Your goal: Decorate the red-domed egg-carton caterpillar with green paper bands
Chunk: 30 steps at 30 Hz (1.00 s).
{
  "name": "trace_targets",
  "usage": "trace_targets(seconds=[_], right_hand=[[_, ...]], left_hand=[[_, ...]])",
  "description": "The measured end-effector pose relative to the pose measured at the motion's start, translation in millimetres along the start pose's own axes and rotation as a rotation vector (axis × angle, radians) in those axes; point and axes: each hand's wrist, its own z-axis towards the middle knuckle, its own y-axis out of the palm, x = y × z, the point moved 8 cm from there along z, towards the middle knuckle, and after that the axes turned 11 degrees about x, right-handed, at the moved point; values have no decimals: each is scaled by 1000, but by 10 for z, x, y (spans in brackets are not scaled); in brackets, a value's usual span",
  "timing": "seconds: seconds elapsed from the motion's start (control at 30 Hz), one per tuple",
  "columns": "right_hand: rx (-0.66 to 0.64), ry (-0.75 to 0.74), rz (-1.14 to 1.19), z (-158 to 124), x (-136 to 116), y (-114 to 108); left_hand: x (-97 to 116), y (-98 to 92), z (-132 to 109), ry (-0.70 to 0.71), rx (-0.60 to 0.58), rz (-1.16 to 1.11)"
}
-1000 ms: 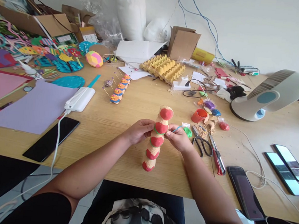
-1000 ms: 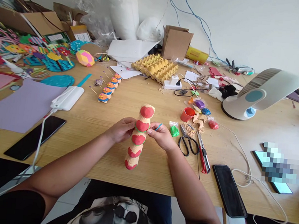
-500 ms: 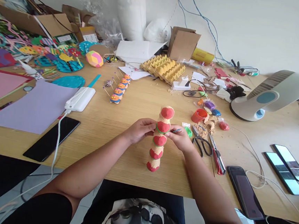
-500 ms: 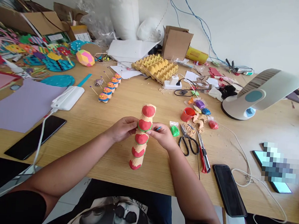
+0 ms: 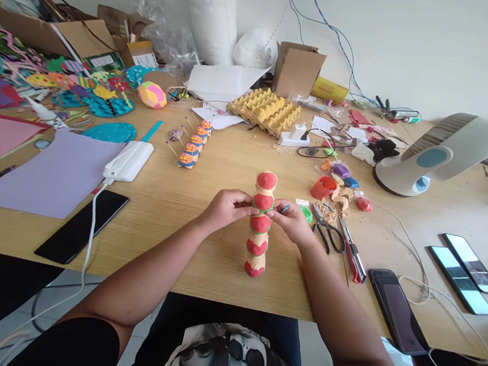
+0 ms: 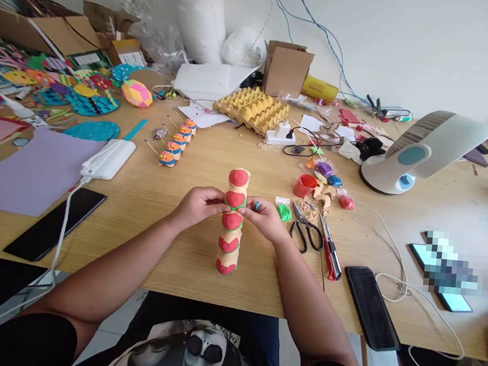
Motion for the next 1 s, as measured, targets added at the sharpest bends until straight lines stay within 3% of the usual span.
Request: trace_targets(seconds=[0.17, 0.3, 0.4, 0.53, 0.67, 0.87, 1.0], right_hand=[[-45, -77, -140, -23, -104, 25], [24, -220, -368, -36, -200, -23], [90, -347, -568, -51, -258, -53], [106, -410, -693, -65, -271, -40], [123, -395, -660, -72, -286, -35], [6, -246, -401, -60, -240, 17], [19, -205, -320, -40, -200, -5]], left_hand=[[121, -61, 0, 195, 52, 237], [195, -44, -19, 315, 51, 408], [235, -20, -40, 361, 43, 467], [261, -30, -48, 353, 62, 410], [234, -54, -41, 318, 95, 389], [195, -74, -34, 284, 121, 356], [185, -70, -32, 232, 100, 291]])
